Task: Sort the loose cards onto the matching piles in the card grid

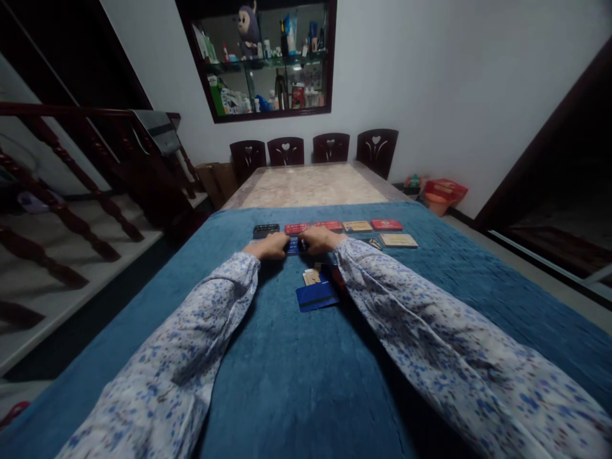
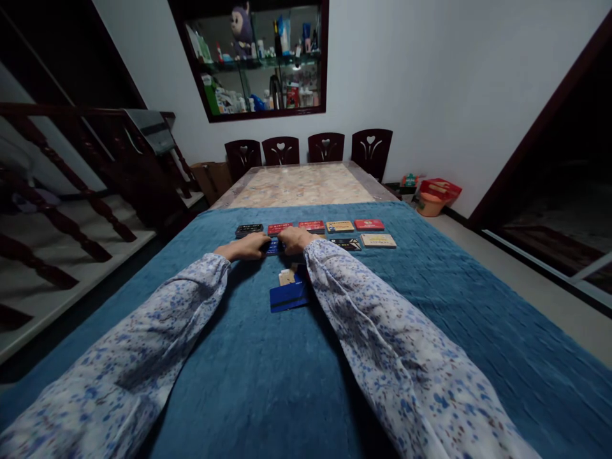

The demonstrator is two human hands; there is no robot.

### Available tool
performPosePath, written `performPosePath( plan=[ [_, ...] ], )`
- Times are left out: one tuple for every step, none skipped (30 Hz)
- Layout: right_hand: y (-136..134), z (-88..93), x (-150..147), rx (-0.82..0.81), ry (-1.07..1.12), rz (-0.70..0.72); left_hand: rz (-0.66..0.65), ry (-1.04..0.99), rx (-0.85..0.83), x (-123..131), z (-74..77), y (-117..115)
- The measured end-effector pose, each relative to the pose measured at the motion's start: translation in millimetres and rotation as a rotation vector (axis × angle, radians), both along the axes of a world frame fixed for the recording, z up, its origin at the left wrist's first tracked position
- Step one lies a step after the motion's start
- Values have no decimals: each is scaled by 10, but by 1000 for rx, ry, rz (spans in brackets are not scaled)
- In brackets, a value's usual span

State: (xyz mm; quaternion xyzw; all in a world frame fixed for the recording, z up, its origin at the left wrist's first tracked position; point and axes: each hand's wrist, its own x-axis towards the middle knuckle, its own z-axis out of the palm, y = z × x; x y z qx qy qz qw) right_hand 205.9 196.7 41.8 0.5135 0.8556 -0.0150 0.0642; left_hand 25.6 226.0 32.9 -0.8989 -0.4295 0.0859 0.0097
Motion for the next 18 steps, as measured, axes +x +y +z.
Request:
performPosePath(
  plan=[
    [-7, 5, -8, -2, -2, -1, -5, -12, 0, -4, 0, 6],
    [-14, 8, -16, 1, -1, -1, -11, -28, -6, -8, 1, 10],
    [-19, 10, -24, 7, -1, -4, -18, -44, -14, -12, 3, 14],
    [-23, 11, -30, 14, -1, -7, -24, -57, -23, -15, 7, 18],
    [-26, 13, -35, 18, -5, -9, -30, -64, -34, -18, 12, 21],
    [-27, 16, -39, 18, -9, -12, -33, -67, -45, -19, 18, 25],
    [-26, 19, -41, 13, -11, -13, -31, -66, -55, -18, 22, 28],
    [-25, 23, -42, 7, -13, -15, -28, -69, -62, -16, 26, 30],
    [-23, 27, -42, 1, -11, -16, -26, -75, -70, -12, 29, 31],
    [-20, 30, -43, -4, -7, -16, -25, -82, -78, -7, 30, 31],
    [-16, 31, -43, -6, -1, -18, -19, -91, -84, -2, 29, 30],
    [-10, 29, -43, -6, 6, -17, -11, -100, -90, 3, 28, 29],
    [-2, 23, -44, -6, 12, -16, -1, -108, -97, 7, 24, 29],
    [9, 14, -44, -4, 18, -13, 12, -113, -102, 10, 19, 30],
    [23, 1, -44, -2, 27, -6, 24, -115, -105, 12, 11, 33],
    [39, -14, -44, 1, 34, 2, 33, -115, -103, 12, 2, 37],
    [56, -30, -42, 2, 40, 11, 41, -122, -91, 11, -9, 42],
    [73, -46, -41, 1, 45, 20, 45, -127, -72, 10, -20, 47]
  ],
)
